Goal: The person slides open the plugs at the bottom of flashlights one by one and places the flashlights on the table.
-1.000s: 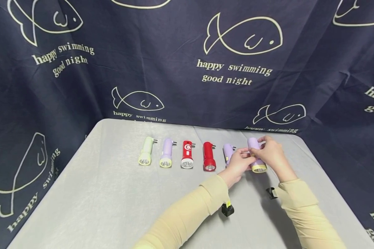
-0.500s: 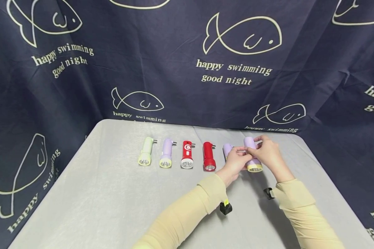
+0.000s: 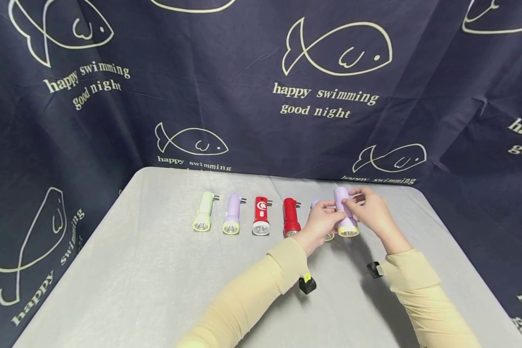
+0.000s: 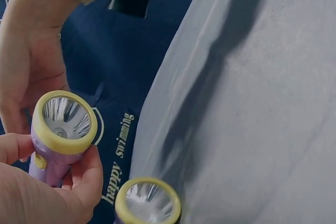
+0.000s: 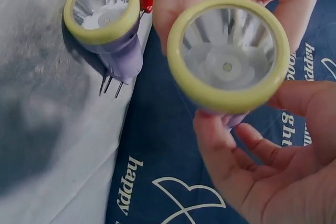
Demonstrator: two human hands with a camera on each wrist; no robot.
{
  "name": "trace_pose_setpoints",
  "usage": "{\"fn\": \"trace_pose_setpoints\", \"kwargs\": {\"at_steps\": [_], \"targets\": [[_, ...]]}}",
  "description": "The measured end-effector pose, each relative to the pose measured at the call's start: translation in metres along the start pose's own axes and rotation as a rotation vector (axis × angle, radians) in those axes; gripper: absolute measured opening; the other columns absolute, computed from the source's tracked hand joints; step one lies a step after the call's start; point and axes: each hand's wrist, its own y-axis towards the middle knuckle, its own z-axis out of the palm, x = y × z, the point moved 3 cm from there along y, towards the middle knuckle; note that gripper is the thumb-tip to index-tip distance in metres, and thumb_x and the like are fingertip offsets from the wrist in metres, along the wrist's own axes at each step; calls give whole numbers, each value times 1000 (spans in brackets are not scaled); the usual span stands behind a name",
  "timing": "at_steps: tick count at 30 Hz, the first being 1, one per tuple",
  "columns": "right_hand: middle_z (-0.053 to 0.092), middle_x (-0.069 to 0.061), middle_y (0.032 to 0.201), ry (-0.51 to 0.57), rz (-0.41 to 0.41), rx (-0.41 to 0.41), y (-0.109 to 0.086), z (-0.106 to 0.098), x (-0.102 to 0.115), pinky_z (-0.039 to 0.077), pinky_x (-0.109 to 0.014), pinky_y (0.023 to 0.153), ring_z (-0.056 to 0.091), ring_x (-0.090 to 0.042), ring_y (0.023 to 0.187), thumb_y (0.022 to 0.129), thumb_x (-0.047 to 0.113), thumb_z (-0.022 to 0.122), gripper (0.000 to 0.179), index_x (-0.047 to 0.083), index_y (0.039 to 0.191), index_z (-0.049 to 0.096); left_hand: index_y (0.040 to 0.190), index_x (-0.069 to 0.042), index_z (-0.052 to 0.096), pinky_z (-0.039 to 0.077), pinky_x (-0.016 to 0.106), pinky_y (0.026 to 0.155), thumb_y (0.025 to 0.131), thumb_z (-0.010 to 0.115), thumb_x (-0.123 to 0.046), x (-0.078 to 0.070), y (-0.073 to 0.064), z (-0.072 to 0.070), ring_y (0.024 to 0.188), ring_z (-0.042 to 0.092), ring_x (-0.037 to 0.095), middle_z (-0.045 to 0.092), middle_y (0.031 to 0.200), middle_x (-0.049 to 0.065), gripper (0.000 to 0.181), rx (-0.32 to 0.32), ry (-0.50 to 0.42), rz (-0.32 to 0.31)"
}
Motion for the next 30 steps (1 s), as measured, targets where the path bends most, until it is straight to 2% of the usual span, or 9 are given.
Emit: {"fn": "trace_pose_setpoints", "kwargs": {"at_steps": [6,13,20,30], "targets": [[58,-28,110,277,42,89,1,3,-3,57,-26,64,59,-4,77,93,15,57,41,-11,123,48,112,-7,56,57,44,74,81,69,-2,-5,0,-12,86,65,25,64,98,9,34,7,7,-15],[57,0,96,545,87,204,0,8,-4,57,-27,72,60,-3,80,96,14,54,46,-15,128,39,115,-7,55,57,42,76,82,68,-2,-7,-2,-25,88,63,22,61,101,7,36,51,-15,-26],[57,2,94,637,108,242,-1,17,-2,56,-26,75,60,-5,83,94,15,57,47,-15,126,39,116,-11,55,56,39,76,83,69,-5,-7,-5,-37,88,62,19,61,102,3,37,79,23,-12],[58,2,100,770,152,313,-6,28,1,56,-29,79,61,-9,88,94,19,58,43,-7,123,41,121,-10,56,57,35,75,81,69,-1,-11,-11,-57,90,62,16,61,108,6,43,172,50,60]]}}
